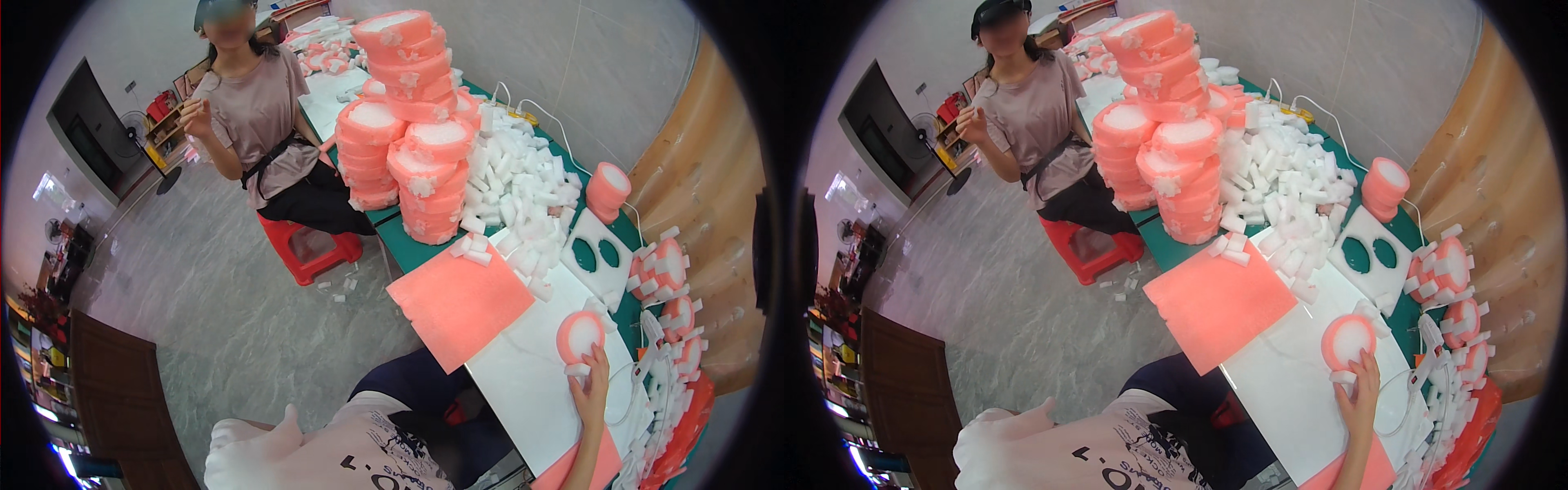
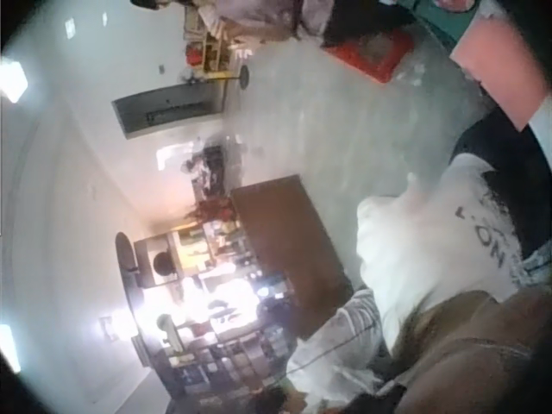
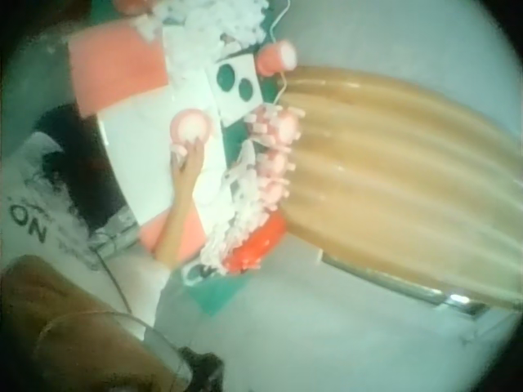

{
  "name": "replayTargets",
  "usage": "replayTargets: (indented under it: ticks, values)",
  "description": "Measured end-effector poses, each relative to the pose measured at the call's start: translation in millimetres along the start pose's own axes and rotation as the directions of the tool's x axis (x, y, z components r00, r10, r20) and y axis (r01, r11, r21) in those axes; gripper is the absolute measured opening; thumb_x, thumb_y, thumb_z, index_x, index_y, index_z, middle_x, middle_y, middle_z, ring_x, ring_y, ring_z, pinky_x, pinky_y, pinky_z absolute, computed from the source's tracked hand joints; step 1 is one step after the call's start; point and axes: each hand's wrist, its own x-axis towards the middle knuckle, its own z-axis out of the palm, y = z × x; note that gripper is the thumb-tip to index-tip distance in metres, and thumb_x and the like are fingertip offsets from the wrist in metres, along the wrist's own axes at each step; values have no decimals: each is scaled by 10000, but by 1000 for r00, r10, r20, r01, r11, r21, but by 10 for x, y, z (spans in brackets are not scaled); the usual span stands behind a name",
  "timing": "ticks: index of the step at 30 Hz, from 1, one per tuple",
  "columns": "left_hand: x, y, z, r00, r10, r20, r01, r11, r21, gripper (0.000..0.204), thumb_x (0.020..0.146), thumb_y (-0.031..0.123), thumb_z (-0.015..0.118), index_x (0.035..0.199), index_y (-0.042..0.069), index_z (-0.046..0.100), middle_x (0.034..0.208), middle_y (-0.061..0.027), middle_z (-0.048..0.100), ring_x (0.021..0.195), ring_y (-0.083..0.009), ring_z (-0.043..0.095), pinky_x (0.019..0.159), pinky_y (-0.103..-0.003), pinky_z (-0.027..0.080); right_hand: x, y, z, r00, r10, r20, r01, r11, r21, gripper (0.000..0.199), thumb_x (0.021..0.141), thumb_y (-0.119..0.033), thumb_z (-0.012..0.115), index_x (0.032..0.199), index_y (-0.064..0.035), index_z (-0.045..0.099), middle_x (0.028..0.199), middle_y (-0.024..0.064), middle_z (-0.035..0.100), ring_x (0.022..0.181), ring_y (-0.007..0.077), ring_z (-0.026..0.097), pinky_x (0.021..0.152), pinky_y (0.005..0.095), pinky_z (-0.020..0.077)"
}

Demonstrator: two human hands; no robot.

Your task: The person assembles a foam craft by applying glue with a hot glue gun and attaching small foam blocks around the edge of a circular foam ring by hand.

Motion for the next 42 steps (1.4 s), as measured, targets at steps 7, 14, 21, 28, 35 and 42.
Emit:
replayTargets:
  ticks: [7, 14, 21, 28, 35, 42]
  values:
    - [70, 159, 83, 991, -7, 135, -13, 990, 141, 395, 709, 431, 650, 922, 98, 642, 921, -115, 645, 854, -267, 620, 758, -385, 478, -1, -52, 9, 999, -17, -40, 16, 999, -27, 433, 642, 28, 666, 1051, -37, 543, 1321, 138, 429, 1259, 334, 356, 1021, 393, 302]
    - [80, 279, 280, 949, -30, 315, -74, 947, 313, 386, 700, 428, 654, 899, 98, 646, 890, -112, 650, 813, -263, 632, 732, -377, 491, -17, -42, -81, 1000, -26, 3, 26, 997, -74, 459, 630, 57, 655, 1059, -41, 524, 1334, 128, 407, 1266, 302, 349, 1021, 361, 306]
    - [91, 354, 198, 888, -83, 452, -183, 838, 513, 376, 691, 425, 658, 876, 98, 651, 859, -110, 656, 772, -259, 643, 707, -370, 504, 95, -307, -296, 991, 21, 135, -3, 991, -136, 661, 604, 38, 680, 1218, -53, 450, 1369, 140, 360, 1267, 334, 333, 1036, 377, 294]
    - [-1693, 666, -1233, 997, -73, 40, 72, 997, 30, 441, 768, 476, 627, 936, 69, 655, 882, -73, 656, 752, -178, 633, 623, -371, 497, 327, -899, -764, 984, -67, 166, 108, 962, -249, 786, 588, 5, 716, 1298, -61, 384, 1393, 138, 332, 1286, 330, 314, 1034, 395, 298]
    - [-3588, 59, -2313, -98, 28, -995, 130, 991, 15, 1157, 579, 665, 672, 1430, 89, 142, 1483, -206, 1, 1370, -361, 55, 1079, -475, 144, 1470, -2043, -428, 638, -657, 402, 767, 587, -259, 1116, 380, -423, 835, 1355, -201, 340, 1474, 212, 97, 1351, 426, 90, 1036, 579, 142]
    - [-3705, 72, -2360, -273, 13, -962, 36, 999, 3, 1288, 504, 699, 691, 1434, 68, 63, 1481, -211, -30, 1371, -370, 15, 1068, -522, 108, 1811, -2382, -297, 683, -673, 284, 730, 636, -250, 1028, 400, -458, 814, 1316, -221, 414, 1471, 212, 130, 1331, 457, 133, 1020, 600, 146]
